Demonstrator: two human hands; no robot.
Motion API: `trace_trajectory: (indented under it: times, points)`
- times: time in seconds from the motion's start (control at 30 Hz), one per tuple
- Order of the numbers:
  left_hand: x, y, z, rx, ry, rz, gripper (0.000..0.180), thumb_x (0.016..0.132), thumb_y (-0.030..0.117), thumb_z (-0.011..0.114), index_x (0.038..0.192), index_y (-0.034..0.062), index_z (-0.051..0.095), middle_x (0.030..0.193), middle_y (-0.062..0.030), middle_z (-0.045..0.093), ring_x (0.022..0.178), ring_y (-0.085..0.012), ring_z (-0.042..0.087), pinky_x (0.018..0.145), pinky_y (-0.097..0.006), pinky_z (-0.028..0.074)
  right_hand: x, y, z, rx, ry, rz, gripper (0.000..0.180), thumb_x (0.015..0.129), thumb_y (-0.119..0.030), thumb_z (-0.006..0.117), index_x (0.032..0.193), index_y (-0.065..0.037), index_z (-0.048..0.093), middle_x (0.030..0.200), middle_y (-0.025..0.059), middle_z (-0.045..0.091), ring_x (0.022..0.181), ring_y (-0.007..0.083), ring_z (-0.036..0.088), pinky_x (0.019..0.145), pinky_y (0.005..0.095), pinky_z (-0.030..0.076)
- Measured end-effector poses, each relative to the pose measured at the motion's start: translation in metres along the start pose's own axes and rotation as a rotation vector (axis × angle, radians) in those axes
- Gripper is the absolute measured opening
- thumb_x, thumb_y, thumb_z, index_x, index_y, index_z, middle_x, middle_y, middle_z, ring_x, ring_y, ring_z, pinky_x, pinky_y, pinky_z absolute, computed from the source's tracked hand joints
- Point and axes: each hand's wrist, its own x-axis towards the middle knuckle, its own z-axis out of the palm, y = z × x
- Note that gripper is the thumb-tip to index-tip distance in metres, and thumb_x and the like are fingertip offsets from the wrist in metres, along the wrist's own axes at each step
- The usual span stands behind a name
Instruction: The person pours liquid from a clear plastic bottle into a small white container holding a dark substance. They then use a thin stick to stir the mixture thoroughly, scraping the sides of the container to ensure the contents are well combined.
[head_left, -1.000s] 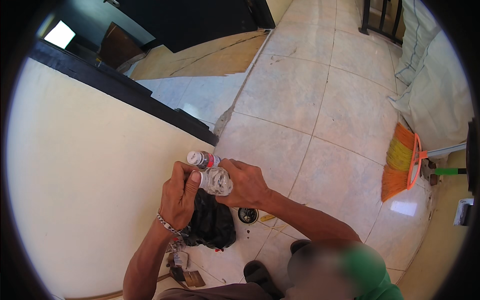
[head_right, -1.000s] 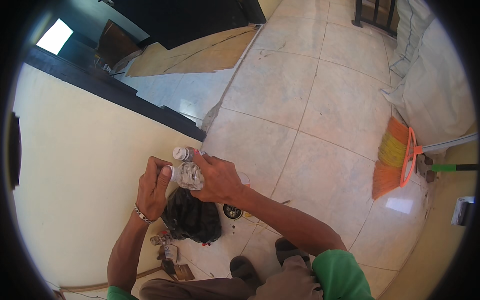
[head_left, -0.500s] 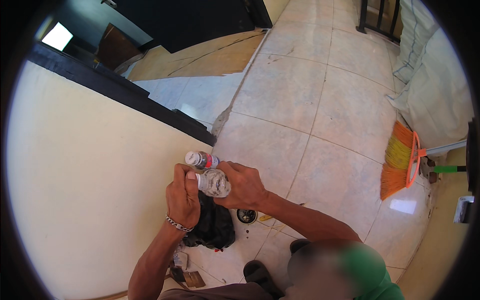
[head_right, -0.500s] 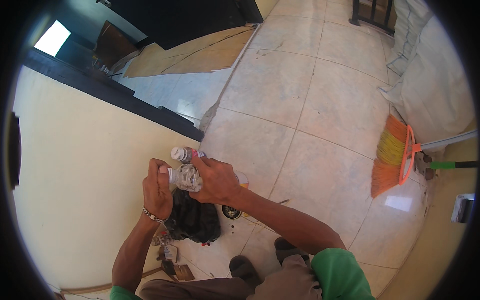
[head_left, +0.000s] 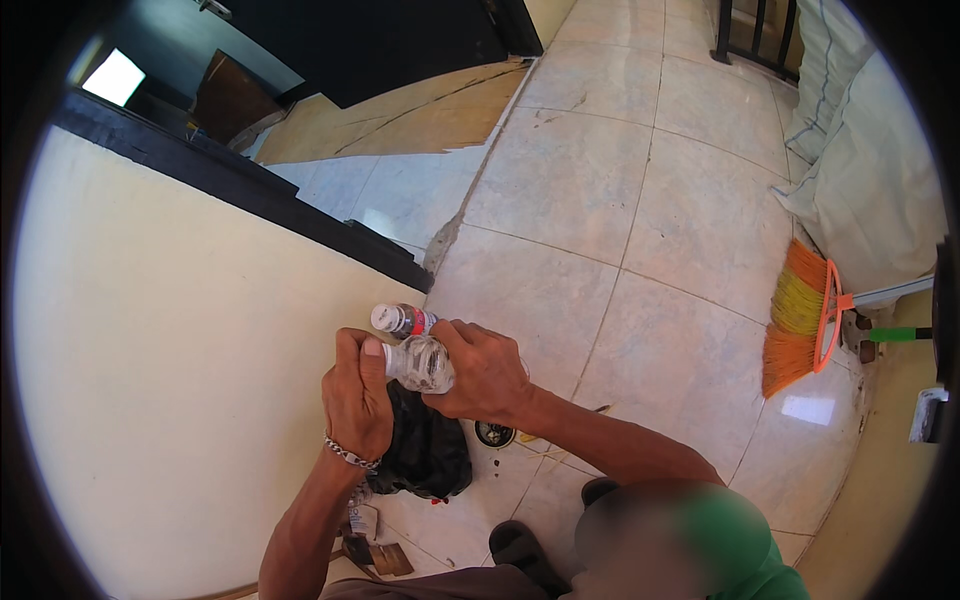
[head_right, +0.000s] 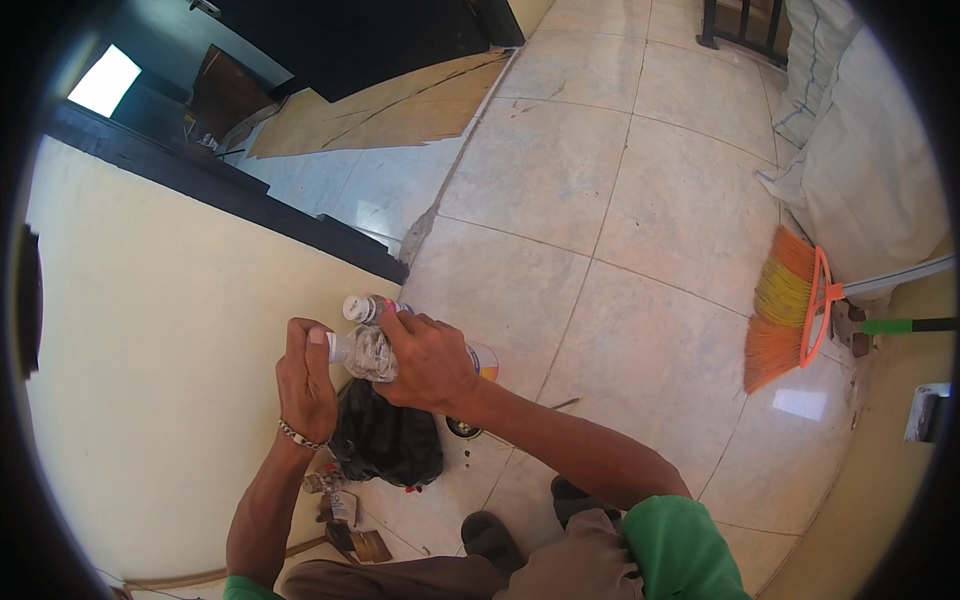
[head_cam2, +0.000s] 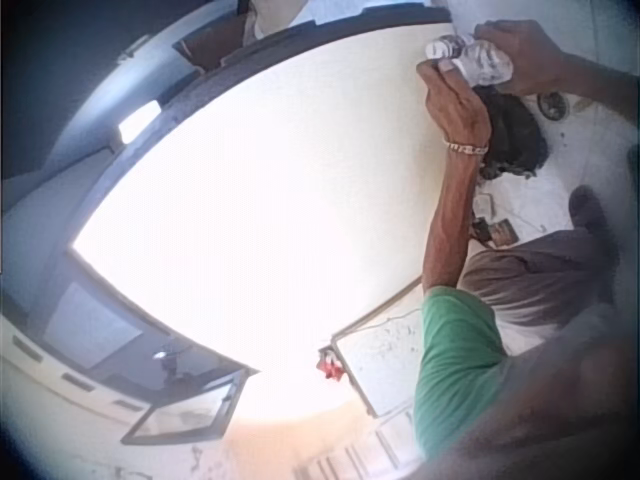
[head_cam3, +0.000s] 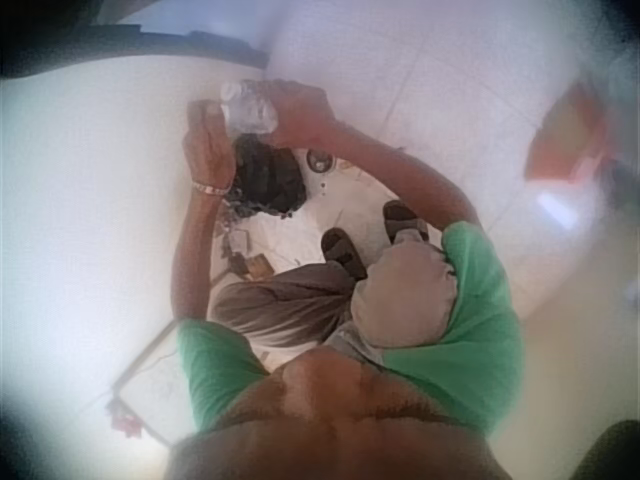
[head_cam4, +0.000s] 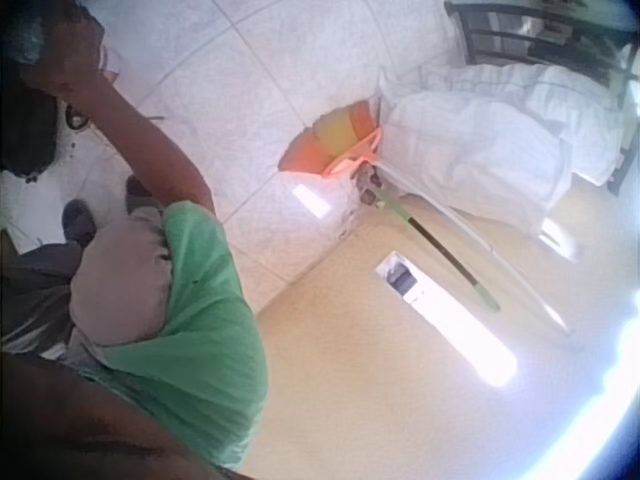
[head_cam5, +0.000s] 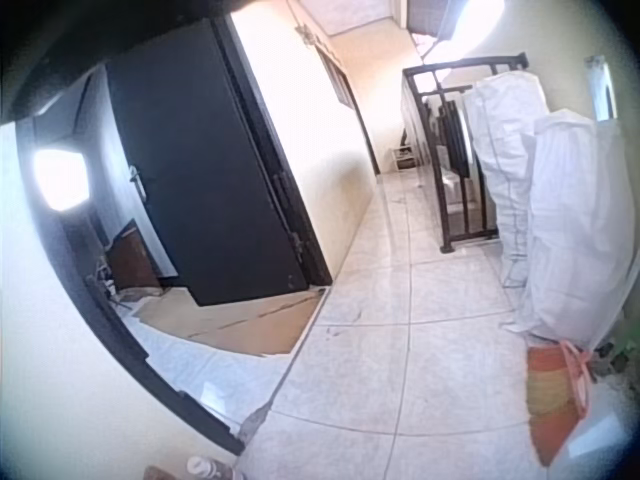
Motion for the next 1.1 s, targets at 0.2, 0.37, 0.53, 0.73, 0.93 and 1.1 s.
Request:
trace_trajectory:
  times: [0.2, 0.37, 0.53, 0.73, 0.93, 1.1]
  points:
    - [0.001, 0.0, -0.001, 0.019, -0.013, -0.026, 0.027, 0.115, 0.024, 0.041, 0.103, 0.0016, 0.051, 0.077, -0.0206, 0.064, 0.066, -0.0381, 0.066, 0.062, -0.044, 0.049, -0.001, 0.001, 0.001, -0.004, -0.012, 0.014, 0.059, 0.062, -0.022, 0.09, 0.108, -0.005, 0.059, 0.091, 0.0138, 0.069, 0.081, 0.0347, 0.072, 0.067, 0.0443, 0.059]
    - [0.0, 0.0, 0.007, 0.076, 0.057, -0.012, 0.029, 0.115, 0.024, 0.04, 0.101, 0.0009, 0.051, 0.074, -0.0167, 0.058, 0.064, -0.0279, 0.057, 0.061, -0.041, 0.045, -0.002, 0.0, 0.001, -0.027, 0.0, 0.027, 0.059, 0.062, -0.022, 0.09, 0.109, -0.004, 0.058, 0.092, 0.0143, 0.069, 0.08, 0.0349, 0.072, 0.068, 0.0444, 0.06]
    - [0.002, 0.002, 0.006, 0.066, 0.042, -0.034, 0.029, 0.114, 0.023, 0.04, 0.1, 0.0008, 0.051, 0.073, -0.0169, 0.056, 0.062, -0.0256, 0.054, 0.061, -0.041, 0.044, -0.004, 0.003, 0.002, -0.031, -0.005, 0.036, 0.059, 0.063, -0.022, 0.09, 0.109, -0.004, 0.058, 0.093, 0.0145, 0.07, 0.08, 0.0355, 0.072, 0.069, 0.0445, 0.06]
    - [0.004, 0.003, 0.004, 0.055, -0.038, -0.058, 0.028, 0.114, 0.022, 0.039, 0.101, 0.0006, 0.052, 0.074, -0.0173, 0.059, 0.064, -0.0269, 0.056, 0.063, -0.041, 0.045, -0.004, 0.006, -0.002, -0.01, -0.011, 0.023, 0.058, 0.063, -0.022, 0.089, 0.109, -0.004, 0.059, 0.093, 0.0142, 0.07, 0.081, 0.0354, 0.072, 0.068, 0.0447, 0.06]
    - [0.007, -0.002, 0.007, 0.057, -0.045, -0.029, 0.03, 0.114, 0.023, 0.039, 0.101, 0.0003, 0.054, 0.076, -0.0152, 0.059, 0.065, -0.0228, 0.056, 0.065, -0.038, 0.047, -0.005, 0.006, -0.001, 0.001, -0.023, 0.034, 0.058, 0.063, -0.021, 0.089, 0.11, -0.004, 0.059, 0.093, 0.0148, 0.071, 0.081, 0.0356, 0.072, 0.068, 0.0451, 0.06]
    - [0.008, -0.004, 0.009, 0.009, -0.046, -0.038, 0.034, 0.113, 0.023, 0.037, 0.098, 0.0, 0.056, 0.076, -0.0148, 0.061, 0.065, -0.0225, 0.057, 0.065, -0.039, 0.047, -0.006, 0.006, -0.001, 0.015, -0.038, 0.051, 0.058, 0.063, -0.021, 0.089, 0.11, -0.004, 0.059, 0.094, 0.0155, 0.071, 0.081, 0.0358, 0.072, 0.068, 0.0453, 0.06]
